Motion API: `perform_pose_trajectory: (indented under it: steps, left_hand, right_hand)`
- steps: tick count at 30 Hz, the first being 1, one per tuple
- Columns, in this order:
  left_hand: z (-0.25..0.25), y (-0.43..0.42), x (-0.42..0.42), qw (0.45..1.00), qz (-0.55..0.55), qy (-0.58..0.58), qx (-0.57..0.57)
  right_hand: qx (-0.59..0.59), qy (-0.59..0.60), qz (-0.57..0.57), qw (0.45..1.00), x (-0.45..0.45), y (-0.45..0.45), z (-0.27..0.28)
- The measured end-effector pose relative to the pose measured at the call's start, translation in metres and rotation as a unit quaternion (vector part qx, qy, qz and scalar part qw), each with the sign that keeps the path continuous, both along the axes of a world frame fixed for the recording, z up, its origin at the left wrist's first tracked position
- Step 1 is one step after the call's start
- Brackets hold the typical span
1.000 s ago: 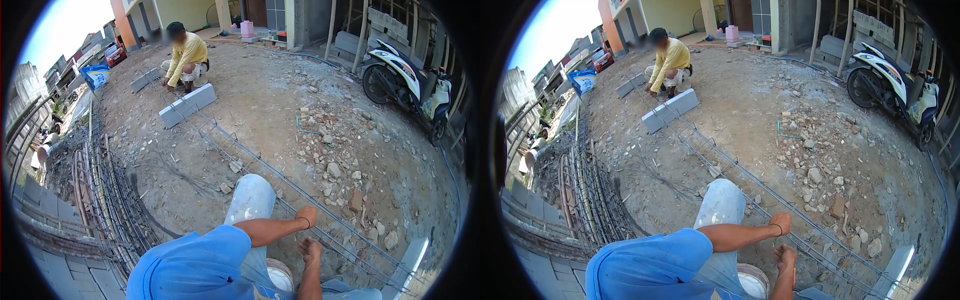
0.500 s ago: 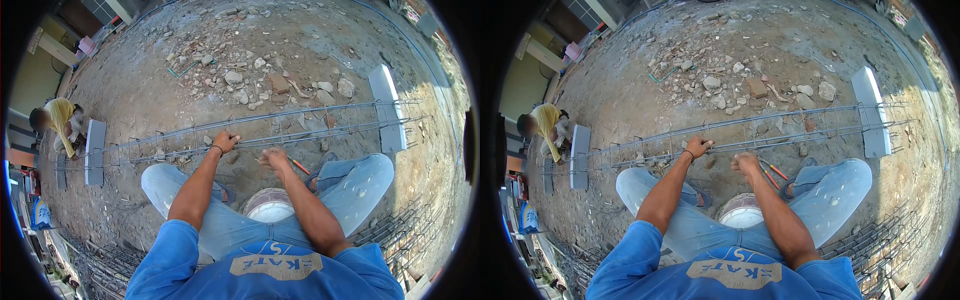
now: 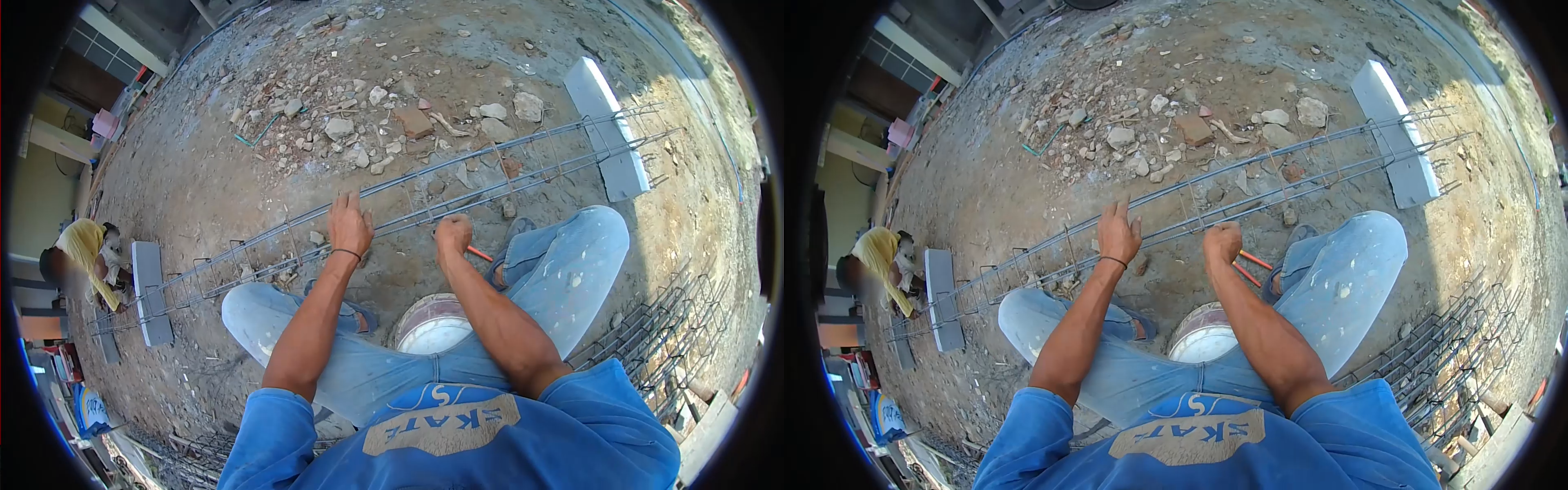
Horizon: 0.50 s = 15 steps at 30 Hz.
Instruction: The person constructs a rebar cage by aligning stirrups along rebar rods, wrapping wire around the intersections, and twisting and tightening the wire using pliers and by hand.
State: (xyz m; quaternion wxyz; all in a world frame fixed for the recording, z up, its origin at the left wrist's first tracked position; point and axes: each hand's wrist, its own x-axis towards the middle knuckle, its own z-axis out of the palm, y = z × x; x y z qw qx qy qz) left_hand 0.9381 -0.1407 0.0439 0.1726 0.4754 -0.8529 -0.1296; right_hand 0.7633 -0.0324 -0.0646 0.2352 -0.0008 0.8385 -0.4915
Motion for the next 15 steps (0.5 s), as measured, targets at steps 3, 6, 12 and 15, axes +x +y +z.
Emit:
perform_pose_trajectory:
  steps: [3, 6, 12, 15]
  left_hand:
    - [-0.004, 0.002, -0.013, 0.984, -0.119, -0.051, 0.120]
    - [-0.010, 0.006, -0.017, 0.987, -0.080, -0.070, 0.117]
    - [-0.018, 0.012, 0.000, 0.976, 0.168, -0.094, 0.106]
    - [-0.047, 0.001, 0.027, 0.967, 0.179, -0.089, 0.161]
  right_hand:
    - [-0.025, -0.006, 0.000, 1.000, -0.006, 0.001, -0.007]
    - [-0.030, -0.017, 0.020, 0.999, -0.008, 0.005, -0.009]
    - [-0.066, -0.078, 0.015, 0.995, -0.011, 0.011, -0.032]
    - [-0.050, -0.089, 0.001, 0.995, -0.009, 0.007, -0.016]
